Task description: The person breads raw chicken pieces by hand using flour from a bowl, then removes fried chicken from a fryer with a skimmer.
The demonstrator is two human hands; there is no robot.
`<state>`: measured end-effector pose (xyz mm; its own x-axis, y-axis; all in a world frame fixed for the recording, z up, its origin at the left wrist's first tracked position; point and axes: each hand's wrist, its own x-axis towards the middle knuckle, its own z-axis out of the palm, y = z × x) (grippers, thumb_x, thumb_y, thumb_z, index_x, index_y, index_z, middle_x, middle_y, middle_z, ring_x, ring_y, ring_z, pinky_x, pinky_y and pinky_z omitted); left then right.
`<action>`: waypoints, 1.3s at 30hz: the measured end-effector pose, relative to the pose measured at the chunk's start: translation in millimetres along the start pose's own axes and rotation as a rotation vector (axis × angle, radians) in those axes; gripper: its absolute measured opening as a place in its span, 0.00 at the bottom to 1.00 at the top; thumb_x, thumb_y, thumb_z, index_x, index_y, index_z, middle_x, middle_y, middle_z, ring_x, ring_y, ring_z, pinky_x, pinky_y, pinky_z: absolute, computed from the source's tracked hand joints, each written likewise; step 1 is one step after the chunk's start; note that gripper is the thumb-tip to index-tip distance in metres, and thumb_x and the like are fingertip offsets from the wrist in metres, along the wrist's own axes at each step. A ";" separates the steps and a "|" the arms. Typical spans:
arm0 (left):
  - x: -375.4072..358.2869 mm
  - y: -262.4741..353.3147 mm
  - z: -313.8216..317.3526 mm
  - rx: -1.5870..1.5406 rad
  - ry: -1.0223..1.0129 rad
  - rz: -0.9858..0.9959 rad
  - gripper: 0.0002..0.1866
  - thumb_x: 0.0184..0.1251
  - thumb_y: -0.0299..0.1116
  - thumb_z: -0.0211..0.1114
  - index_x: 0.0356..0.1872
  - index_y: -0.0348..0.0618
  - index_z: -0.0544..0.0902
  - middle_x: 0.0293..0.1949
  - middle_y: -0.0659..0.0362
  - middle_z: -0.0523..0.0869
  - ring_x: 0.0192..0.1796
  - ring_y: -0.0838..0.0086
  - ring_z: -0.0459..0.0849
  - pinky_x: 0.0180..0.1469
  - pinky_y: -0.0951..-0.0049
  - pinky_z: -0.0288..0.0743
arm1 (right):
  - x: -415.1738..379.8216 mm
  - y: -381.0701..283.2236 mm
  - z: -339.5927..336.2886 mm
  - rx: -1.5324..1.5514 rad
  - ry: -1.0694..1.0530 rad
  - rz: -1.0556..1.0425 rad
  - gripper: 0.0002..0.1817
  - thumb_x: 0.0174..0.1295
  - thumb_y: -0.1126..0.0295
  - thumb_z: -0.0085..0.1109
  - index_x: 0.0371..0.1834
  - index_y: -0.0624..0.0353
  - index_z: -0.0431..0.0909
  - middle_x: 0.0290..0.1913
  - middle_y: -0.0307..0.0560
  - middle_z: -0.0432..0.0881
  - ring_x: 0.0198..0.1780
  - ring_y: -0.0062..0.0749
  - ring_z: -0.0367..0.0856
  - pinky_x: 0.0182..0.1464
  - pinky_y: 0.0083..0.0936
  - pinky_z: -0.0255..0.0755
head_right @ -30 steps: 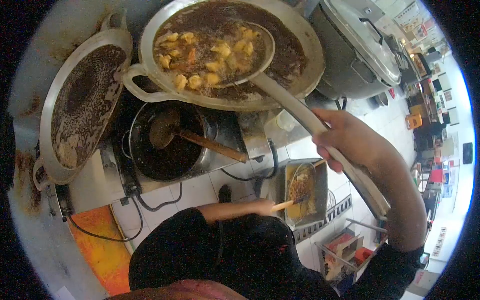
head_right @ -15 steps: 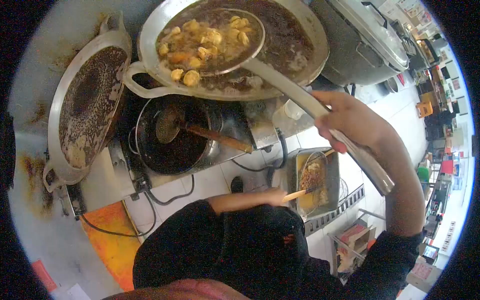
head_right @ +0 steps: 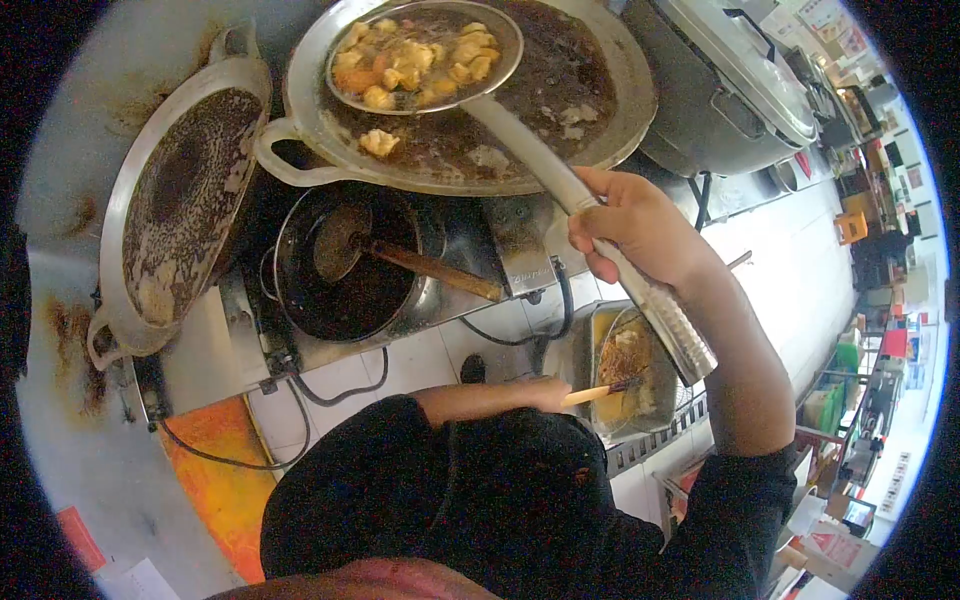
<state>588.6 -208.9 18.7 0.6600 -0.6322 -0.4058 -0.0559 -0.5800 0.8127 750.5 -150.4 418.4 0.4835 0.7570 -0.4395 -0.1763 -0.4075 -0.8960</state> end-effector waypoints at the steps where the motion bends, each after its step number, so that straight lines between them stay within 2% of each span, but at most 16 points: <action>1: -2.2 1.3 -1.3 -0.005 0.003 -0.009 0.17 0.52 0.37 0.65 0.39 0.34 0.85 0.39 0.42 0.86 0.43 0.49 0.85 0.44 0.53 0.77 | -0.9 0.1 -1.0 0.009 0.019 0.005 0.25 0.56 0.76 0.51 0.60 0.69 0.67 0.22 0.37 0.75 0.14 0.17 0.71 0.17 0.13 0.64; 4: -2.4 -1.7 0.0 -0.023 0.024 -0.012 0.17 0.51 0.36 0.65 0.39 0.34 0.85 0.39 0.42 0.86 0.43 0.49 0.85 0.43 0.53 0.77 | -4.6 -1.3 -7.1 0.005 0.030 0.008 0.27 0.56 0.76 0.51 0.62 0.69 0.66 0.22 0.37 0.74 0.14 0.17 0.70 0.18 0.14 0.64; 8: 13.8 -19.0 17.3 -0.036 0.031 0.004 0.16 0.54 0.39 0.65 0.39 0.38 0.84 0.36 0.44 0.86 0.40 0.50 0.85 0.42 0.52 0.77 | -18.7 -11.9 -9.5 -0.198 0.159 0.063 0.28 0.56 0.77 0.51 0.63 0.67 0.67 0.21 0.37 0.72 0.15 0.18 0.69 0.18 0.16 0.63; 10: 2.4 -10.5 4.7 -0.031 0.033 -0.002 0.16 0.54 0.39 0.64 0.39 0.38 0.84 0.36 0.44 0.86 0.40 0.50 0.85 0.43 0.52 0.77 | -26.9 -13.1 -11.4 -0.359 0.273 0.100 0.31 0.55 0.78 0.50 0.66 0.66 0.65 0.21 0.38 0.72 0.15 0.19 0.70 0.18 0.17 0.64; 15: -1.3 -10.3 2.8 0.007 0.047 0.019 0.15 0.56 0.38 0.63 0.38 0.38 0.84 0.36 0.44 0.86 0.40 0.50 0.85 0.42 0.52 0.77 | -39.8 -13.8 -19.8 -0.456 0.245 0.148 0.36 0.53 0.79 0.51 0.70 0.66 0.60 0.22 0.41 0.73 0.15 0.22 0.71 0.18 0.20 0.66; 17: 2.1 -11.6 5.6 -0.032 0.049 -0.012 0.17 0.50 0.35 0.67 0.40 0.34 0.85 0.41 0.42 0.86 0.45 0.48 0.85 0.45 0.52 0.77 | -42.0 -13.5 -18.7 -0.528 0.255 0.190 0.37 0.53 0.79 0.53 0.71 0.68 0.57 0.22 0.42 0.73 0.15 0.23 0.72 0.18 0.20 0.66; 18: 0.5 -11.9 7.9 -0.024 0.035 -0.011 0.17 0.50 0.35 0.67 0.40 0.34 0.85 0.41 0.42 0.86 0.45 0.48 0.85 0.45 0.52 0.77 | -43.9 -11.6 -18.3 -0.516 0.266 0.192 0.37 0.53 0.79 0.53 0.71 0.68 0.57 0.22 0.42 0.73 0.15 0.23 0.72 0.18 0.20 0.66; 20: 1.2 -13.1 6.7 0.015 0.024 0.002 0.15 0.56 0.38 0.64 0.39 0.37 0.83 0.36 0.44 0.86 0.41 0.49 0.85 0.42 0.51 0.76 | -40.2 -12.9 -19.3 -0.367 0.132 0.178 0.38 0.52 0.79 0.54 0.71 0.70 0.55 0.22 0.42 0.74 0.15 0.24 0.72 0.17 0.20 0.67; 22: 2.5 -14.8 7.6 0.025 0.018 0.006 0.15 0.56 0.38 0.64 0.39 0.37 0.83 0.37 0.44 0.86 0.41 0.48 0.85 0.43 0.51 0.76 | -39.3 -8.3 -18.5 -0.339 0.093 0.162 0.38 0.52 0.80 0.53 0.71 0.70 0.55 0.22 0.42 0.74 0.15 0.23 0.71 0.17 0.19 0.67; 24: 0.4 -14.8 6.6 0.032 0.014 0.010 0.15 0.56 0.38 0.64 0.39 0.37 0.83 0.37 0.44 0.86 0.41 0.48 0.85 0.43 0.51 0.76 | -37.9 -6.4 -9.8 -0.215 0.121 0.156 0.40 0.50 0.82 0.52 0.72 0.69 0.54 0.19 0.40 0.72 0.10 0.22 0.68 0.13 0.17 0.64; 32: -5.7 -16.5 3.4 -0.022 0.033 -0.033 0.17 0.53 0.39 0.65 0.40 0.38 0.82 0.39 0.44 0.85 0.44 0.49 0.85 0.44 0.52 0.76 | -32.4 -0.6 6.4 -0.087 0.024 0.108 0.40 0.50 0.82 0.53 0.71 0.70 0.54 0.19 0.40 0.73 0.10 0.20 0.67 0.13 0.15 0.63; 34: -9.7 -15.2 -0.2 -0.030 0.038 -0.041 0.17 0.53 0.38 0.65 0.41 0.39 0.82 0.39 0.43 0.85 0.44 0.49 0.85 0.44 0.52 0.77 | -32.5 4.0 7.9 -0.070 -0.014 0.075 0.34 0.52 0.81 0.52 0.67 0.68 0.61 0.21 0.37 0.74 0.13 0.18 0.70 0.16 0.14 0.63; 39: -20.5 -9.6 -9.4 -0.059 0.028 -0.043 0.16 0.53 0.37 0.65 0.41 0.39 0.81 0.39 0.43 0.85 0.44 0.49 0.84 0.44 0.52 0.77 | -37.0 6.8 28.6 0.002 0.003 0.061 0.30 0.54 0.81 0.54 0.64 0.69 0.63 0.21 0.37 0.74 0.14 0.17 0.71 0.18 0.14 0.64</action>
<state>582.6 -185.6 23.2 0.6816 -0.5921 -0.4300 0.0168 -0.5748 0.8181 706.9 -166.6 426.8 0.4740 0.7297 -0.4928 -0.2071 -0.4515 -0.8679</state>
